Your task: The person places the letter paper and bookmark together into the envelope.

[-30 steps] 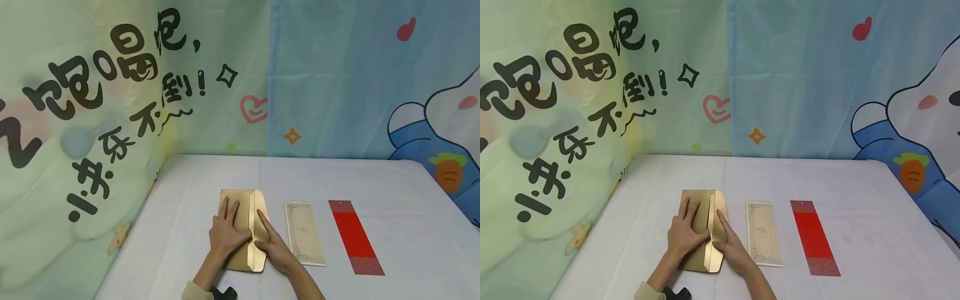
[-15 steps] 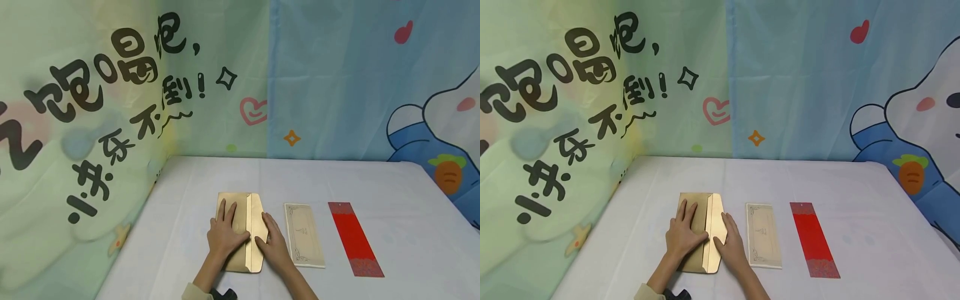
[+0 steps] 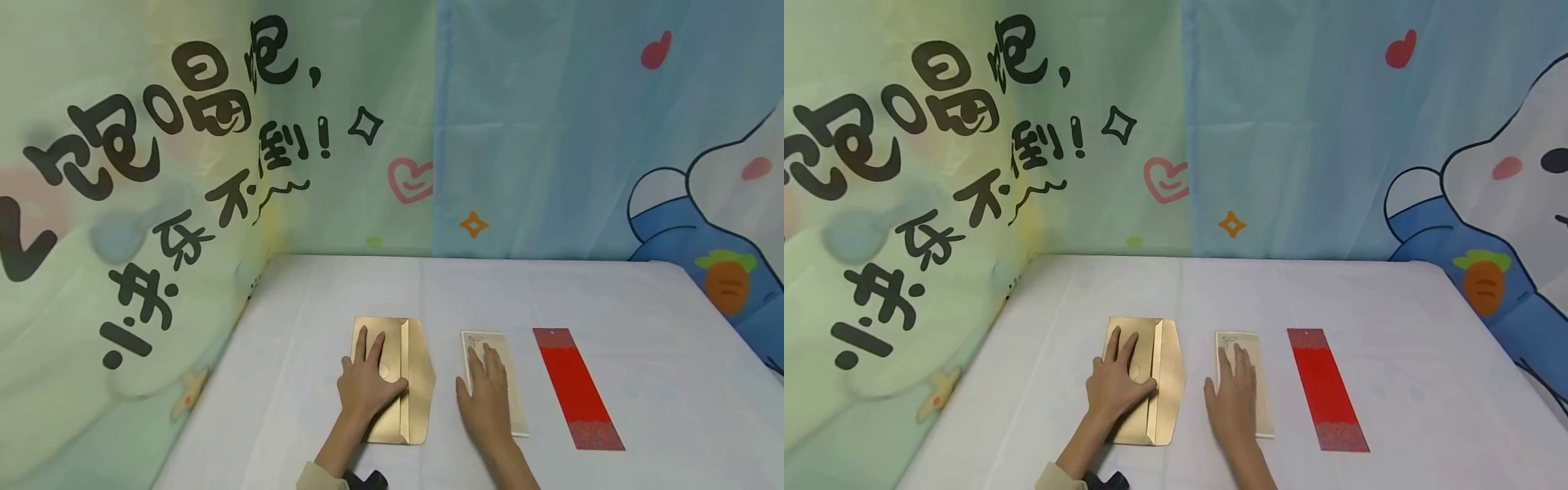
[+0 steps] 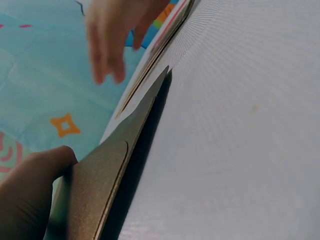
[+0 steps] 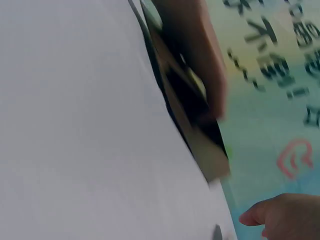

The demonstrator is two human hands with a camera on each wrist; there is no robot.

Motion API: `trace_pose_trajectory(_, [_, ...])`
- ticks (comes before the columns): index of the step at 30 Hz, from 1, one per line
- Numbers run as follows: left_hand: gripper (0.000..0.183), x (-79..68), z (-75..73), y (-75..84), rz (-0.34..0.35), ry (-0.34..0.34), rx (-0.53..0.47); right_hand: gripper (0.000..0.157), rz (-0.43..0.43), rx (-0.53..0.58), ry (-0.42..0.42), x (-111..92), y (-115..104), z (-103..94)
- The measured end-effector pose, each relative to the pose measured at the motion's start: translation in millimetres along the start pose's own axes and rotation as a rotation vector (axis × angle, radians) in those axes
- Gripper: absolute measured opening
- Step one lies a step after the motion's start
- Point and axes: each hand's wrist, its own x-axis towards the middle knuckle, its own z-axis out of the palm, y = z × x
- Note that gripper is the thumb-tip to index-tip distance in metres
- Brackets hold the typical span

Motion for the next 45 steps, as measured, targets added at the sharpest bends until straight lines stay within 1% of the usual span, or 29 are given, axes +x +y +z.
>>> trace_pose_trajectory(2, [0.092,0.7,-0.4,0.1,-0.006,-0.005,0.013,0.057,0.038,-0.024,0.026,3.9,13.2,-8.1])
trace_pose_trajectory(4, [0.092,1.1,-1.0,-0.2,-0.012,-0.008,0.030,0.057,0.072,-0.042,0.034,6.3,24.5,-13.9])
trace_pose_trajectory(6, [0.091,1.1,-1.6,-0.5,-0.013,-0.008,0.039,0.061,0.108,-0.041,0.012,6.9,32.6,-16.9])
trace_pose_trajectory(9, [0.091,0.1,-2.7,0.1,-0.009,-0.009,0.037,0.067,0.137,-0.059,-0.053,5.9,40.0,-16.3])
trace_pose_trajectory(12, [0.091,-0.8,-2.6,1.3,-0.004,-0.013,0.032,0.071,0.138,-0.082,-0.102,4.3,43.4,-13.9])
trace_pose_trajectory(15, [0.091,-1.4,-1.4,2.1,-0.006,-0.022,0.030,0.070,0.136,-0.087,-0.113,2.9,44.3,-12.4])
trace_pose_trajectory(21, [0.091,-1.9,-0.7,1.8,-0.012,-0.027,0.032,0.069,0.144,-0.078,-0.099,2.7,43.0,-11.6])
trace_pose_trajectory(29, [0.090,-2.6,-1.0,2.0,-0.004,-0.017,0.026,0.068,0.151,-0.074,-0.068,3.0,44.3,-10.8])
trace_pose_trajectory(35, [0.088,-2.6,-0.1,1.1,-0.006,-0.031,0.010,0.068,0.149,-0.081,-0.051,3.4,44.9,-10.9])
trace_pose_trajectory(41, [0.086,-2.7,-1.7,1.1,0.001,-0.019,0.008,0.062,0.125,-0.040,-0.003,3.1,44.8,-10.4])
trace_pose_trajectory(45, [0.087,-2.8,-1.5,1.2,-0.004,-0.027,0.009,0.060,0.103,-0.008,0.032,2.7,45.0,-10.6])
